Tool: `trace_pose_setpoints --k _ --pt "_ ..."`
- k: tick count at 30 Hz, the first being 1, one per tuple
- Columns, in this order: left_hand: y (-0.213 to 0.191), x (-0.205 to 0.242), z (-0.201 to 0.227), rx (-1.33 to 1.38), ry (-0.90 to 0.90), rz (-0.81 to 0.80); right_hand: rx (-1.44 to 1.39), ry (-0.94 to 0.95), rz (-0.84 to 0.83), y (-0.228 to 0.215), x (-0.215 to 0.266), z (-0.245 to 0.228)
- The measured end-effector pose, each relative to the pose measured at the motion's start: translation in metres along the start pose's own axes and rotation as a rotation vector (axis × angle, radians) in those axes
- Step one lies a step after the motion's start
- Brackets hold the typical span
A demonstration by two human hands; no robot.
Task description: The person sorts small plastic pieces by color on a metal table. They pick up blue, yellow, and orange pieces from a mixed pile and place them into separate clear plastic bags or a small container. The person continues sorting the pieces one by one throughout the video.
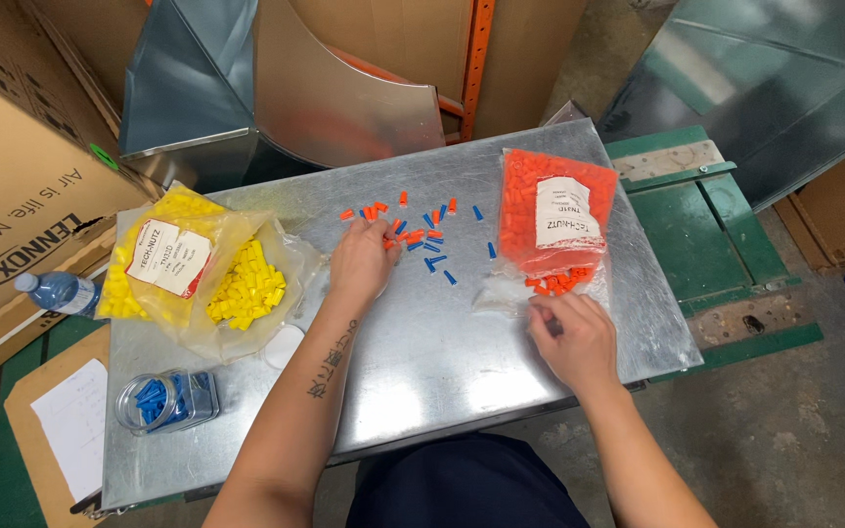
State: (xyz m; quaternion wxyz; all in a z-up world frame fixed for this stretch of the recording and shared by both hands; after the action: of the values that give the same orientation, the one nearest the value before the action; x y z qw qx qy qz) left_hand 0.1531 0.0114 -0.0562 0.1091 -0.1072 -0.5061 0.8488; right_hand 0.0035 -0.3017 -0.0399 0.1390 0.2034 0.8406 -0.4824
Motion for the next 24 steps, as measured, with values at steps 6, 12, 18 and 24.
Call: trace_pose_setpoints --k 6,12,18,24 --pt "-0.002 0.013 -0.003 -0.031 0.039 -0.077 -0.107 -0.09 -0.066 0.007 0.007 -0.034" --pt "-0.001 0.032 -0.012 0.071 -0.033 -0.133 -0.231 -0.182 -0.158 0.026 0.003 -0.085" --pt "-0.004 0.046 -0.007 0.072 0.061 -0.093 -0.275 -0.226 -0.248 0.045 -0.003 -0.101" --pt "-0.024 0.082 0.045 0.401 0.139 0.041 -0.317 -0.102 -0.336 0.039 -0.001 -0.108"
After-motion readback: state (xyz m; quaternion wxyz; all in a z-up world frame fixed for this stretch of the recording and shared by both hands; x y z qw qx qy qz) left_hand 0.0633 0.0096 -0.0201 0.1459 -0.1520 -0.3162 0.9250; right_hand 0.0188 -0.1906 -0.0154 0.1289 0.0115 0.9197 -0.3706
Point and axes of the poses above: each hand's wrist, its own x-axis away from the middle knuckle, its own y-axis out of the palm, z = x × y, the point moved 3 cm from there along -x, towards the middle knuckle, and after that the axes turned 15 degrees about y, right-handed, at the moved point
